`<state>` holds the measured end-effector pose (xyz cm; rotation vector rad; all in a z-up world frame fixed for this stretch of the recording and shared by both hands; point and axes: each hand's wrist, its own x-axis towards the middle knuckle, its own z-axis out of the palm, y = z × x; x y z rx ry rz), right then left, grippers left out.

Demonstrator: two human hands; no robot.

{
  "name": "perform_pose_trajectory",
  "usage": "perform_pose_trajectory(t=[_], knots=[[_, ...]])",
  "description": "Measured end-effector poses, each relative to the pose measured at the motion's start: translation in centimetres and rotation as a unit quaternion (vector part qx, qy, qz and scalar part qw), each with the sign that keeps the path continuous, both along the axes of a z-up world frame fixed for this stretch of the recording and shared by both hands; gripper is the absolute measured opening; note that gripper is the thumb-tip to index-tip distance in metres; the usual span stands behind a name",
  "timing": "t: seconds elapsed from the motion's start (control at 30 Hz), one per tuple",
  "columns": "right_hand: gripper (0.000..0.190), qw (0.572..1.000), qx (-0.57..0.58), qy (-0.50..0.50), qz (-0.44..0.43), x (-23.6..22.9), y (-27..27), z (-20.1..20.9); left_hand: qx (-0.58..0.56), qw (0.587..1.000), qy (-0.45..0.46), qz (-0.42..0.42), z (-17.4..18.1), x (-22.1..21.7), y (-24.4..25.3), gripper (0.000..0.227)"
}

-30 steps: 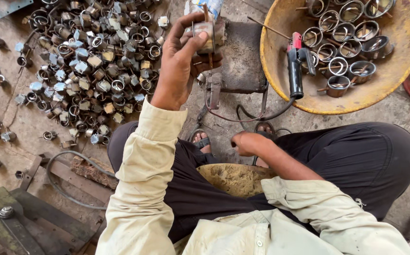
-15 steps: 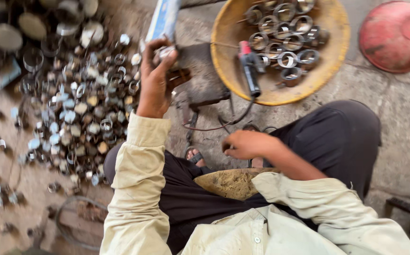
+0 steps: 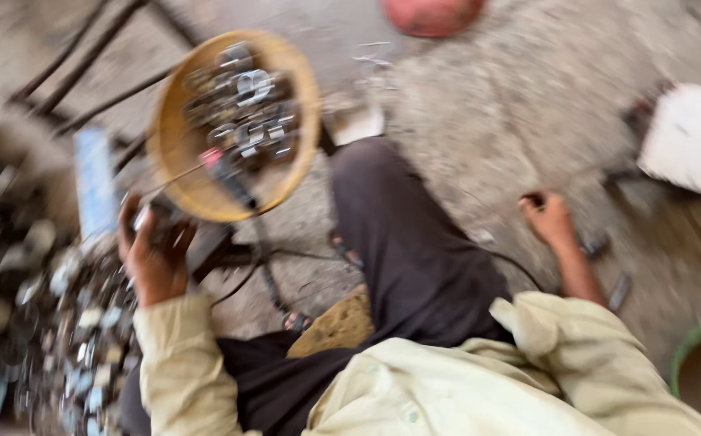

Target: The person sits on the floor and uses a handheld welding torch to weld small metal rings onto cylindrical metal parts. They pick up parts from a pile, position them on a metal stand, weld them, and then place the finished items into a yellow bowl.

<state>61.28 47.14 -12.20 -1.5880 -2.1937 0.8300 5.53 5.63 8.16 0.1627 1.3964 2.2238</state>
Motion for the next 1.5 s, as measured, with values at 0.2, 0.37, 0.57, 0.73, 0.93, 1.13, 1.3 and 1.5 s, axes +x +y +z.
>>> perform_pose_trajectory(t=[0.2,0.37,0.57,0.73,0.93,1.13,1.3,1.5], knots=[[0.036,0.978,-0.178,-0.048,-0.095,9.6,-10.4,-8.6,0.028,0.991,0.033,-0.127,-3.1,5.7,1.4,0.027],[0.035,0.954,-0.282,-0.024,-0.094,10.3,-19.1,-11.9,0.002,0.992,-0.029,-0.122,-3.8,9.7,3.9,0.038],[0.035,0.962,-0.254,0.075,-0.073,5.0,-13.4,-14.8,-0.039,0.989,-0.012,-0.139,-3.6,13.7,7.3,0.044],[0.032,0.962,-0.227,0.117,-0.095,8.7,-10.8,-18.5,-0.042,0.979,0.07,-0.184,0.6,17.2,11.1,0.039],[0.029,0.946,-0.232,0.125,-0.191,19.3,-13.7,-24.2,-0.242,0.834,0.237,-0.436,-3.7,23.1,21.6,0.031],[0.034,0.926,-0.228,0.056,-0.297,24.8,-20.5,-23.8,-0.356,0.218,0.447,-0.791,-24.8,29.1,27.4,0.024],[0.025,0.913,-0.264,0.018,-0.311,23.6,-23.9,-19.8,-0.236,-0.107,0.438,-0.861,-37.4,33.3,25.9,0.02],[0.023,0.898,-0.376,-0.149,-0.175,20.9,-26.5,-18.5,-0.167,-0.173,0.398,-0.885,-37.3,33.9,26.4,0.018]])
